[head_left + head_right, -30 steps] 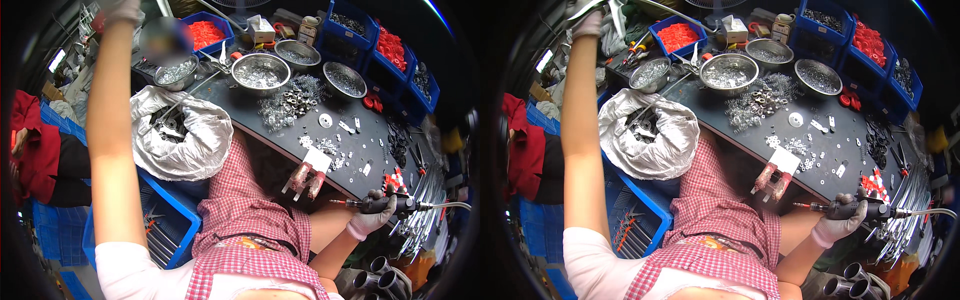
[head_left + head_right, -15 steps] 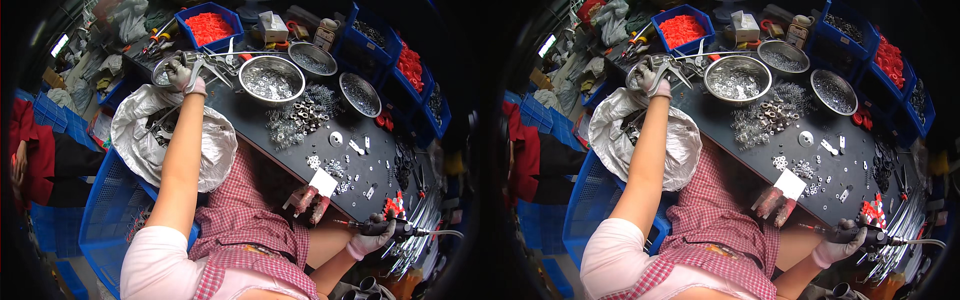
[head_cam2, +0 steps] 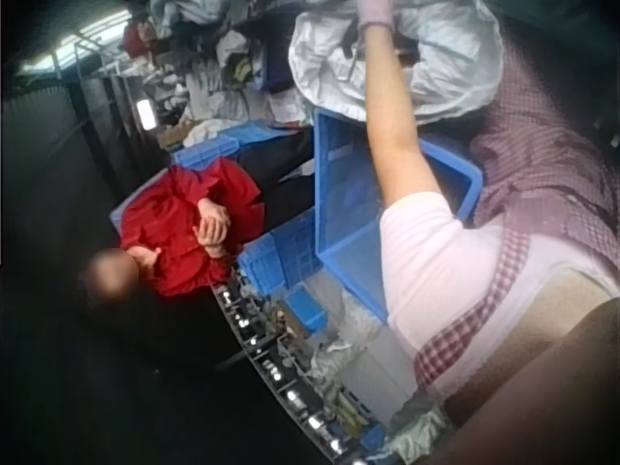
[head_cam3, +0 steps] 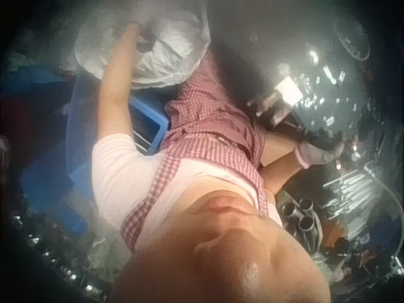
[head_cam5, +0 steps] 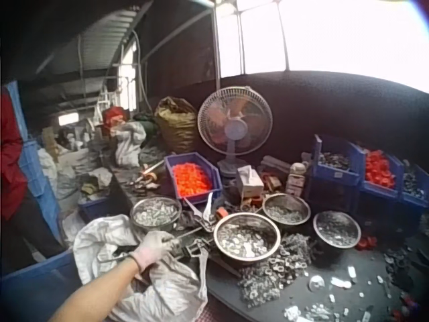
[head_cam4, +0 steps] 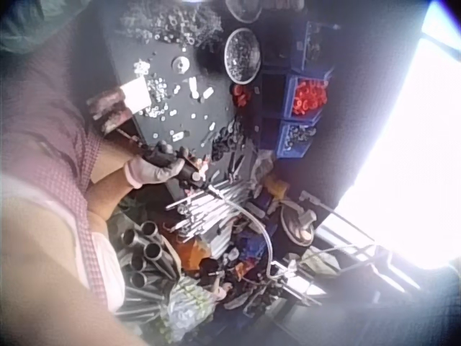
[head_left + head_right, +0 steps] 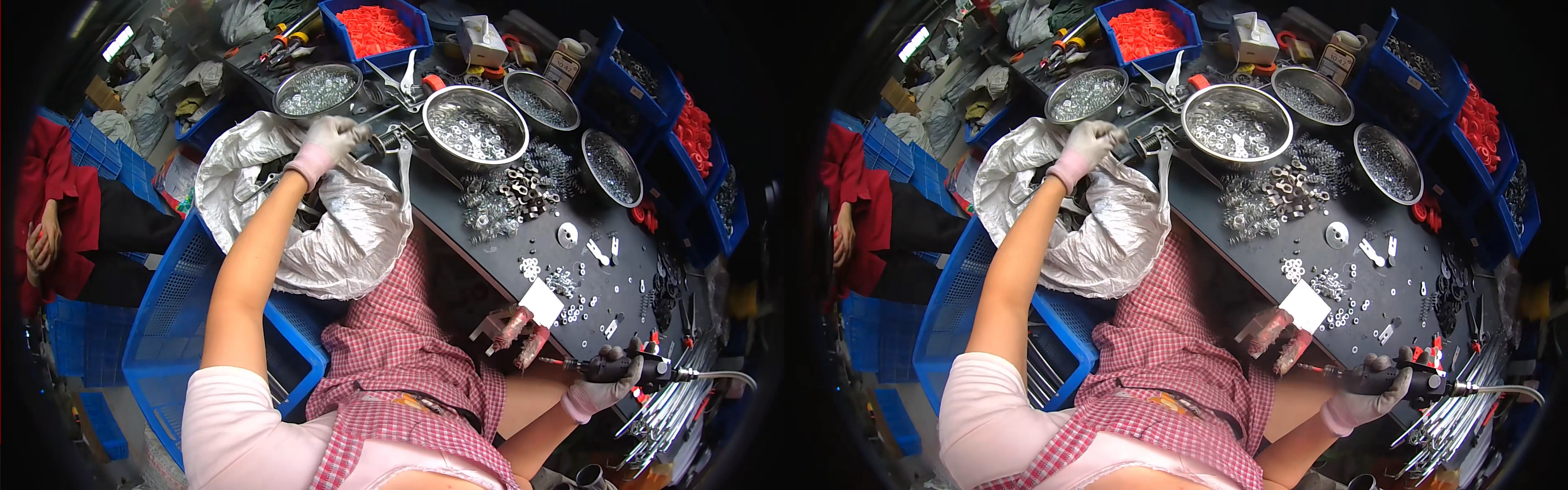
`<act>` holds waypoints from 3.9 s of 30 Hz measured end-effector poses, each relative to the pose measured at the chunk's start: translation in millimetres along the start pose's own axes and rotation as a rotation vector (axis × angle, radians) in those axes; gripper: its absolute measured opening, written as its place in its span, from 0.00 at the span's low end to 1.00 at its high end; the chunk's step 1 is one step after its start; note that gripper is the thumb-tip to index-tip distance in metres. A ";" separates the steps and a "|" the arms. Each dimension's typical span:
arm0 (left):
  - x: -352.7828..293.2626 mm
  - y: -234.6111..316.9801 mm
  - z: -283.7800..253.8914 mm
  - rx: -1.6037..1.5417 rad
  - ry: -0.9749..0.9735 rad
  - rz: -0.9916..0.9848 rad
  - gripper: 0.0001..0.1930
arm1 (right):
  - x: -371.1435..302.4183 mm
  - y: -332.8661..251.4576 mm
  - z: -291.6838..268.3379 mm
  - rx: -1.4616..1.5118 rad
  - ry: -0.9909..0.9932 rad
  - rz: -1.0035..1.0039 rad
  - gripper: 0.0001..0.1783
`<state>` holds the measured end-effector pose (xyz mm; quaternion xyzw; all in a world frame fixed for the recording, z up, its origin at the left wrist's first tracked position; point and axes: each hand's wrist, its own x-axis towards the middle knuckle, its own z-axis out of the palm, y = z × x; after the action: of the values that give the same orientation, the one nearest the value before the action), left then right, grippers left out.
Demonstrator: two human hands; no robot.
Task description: The person assembles small metal components, including metal springs, washers, red plastic caps, metal brackets, and metal tubes, using an air-powered screwdriver and pliers at a manufacturing workstation.
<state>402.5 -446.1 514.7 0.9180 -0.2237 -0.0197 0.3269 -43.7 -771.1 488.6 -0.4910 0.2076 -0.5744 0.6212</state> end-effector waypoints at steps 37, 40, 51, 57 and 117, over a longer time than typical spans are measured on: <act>-140.2 249.3 41.1 -1.470 -0.090 0.793 0.11 | -45.9 -76.8 6.4 0.329 0.047 -0.028 0.20; -129.0 233.0 107.4 -1.547 -0.191 0.774 0.06 | -49.7 -79.7 2.3 0.412 0.087 -0.016 0.19; -208.3 232.6 156.2 -1.526 -0.625 0.608 0.12 | -64.7 -80.5 -15.5 0.422 0.054 0.009 0.17; -192.8 234.2 173.8 -1.083 -0.351 0.641 0.08 | -58.6 -72.8 -21.0 0.420 -0.038 0.097 0.18; -201.9 192.5 201.5 -0.534 -0.185 0.636 0.42 | -16.4 -19.1 81.6 0.039 -0.309 0.008 0.29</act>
<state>107.7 -611.9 451.4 0.6808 -0.5111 -0.0572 0.5215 9.5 -723.0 535.1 -0.5605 0.1005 -0.4935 0.6574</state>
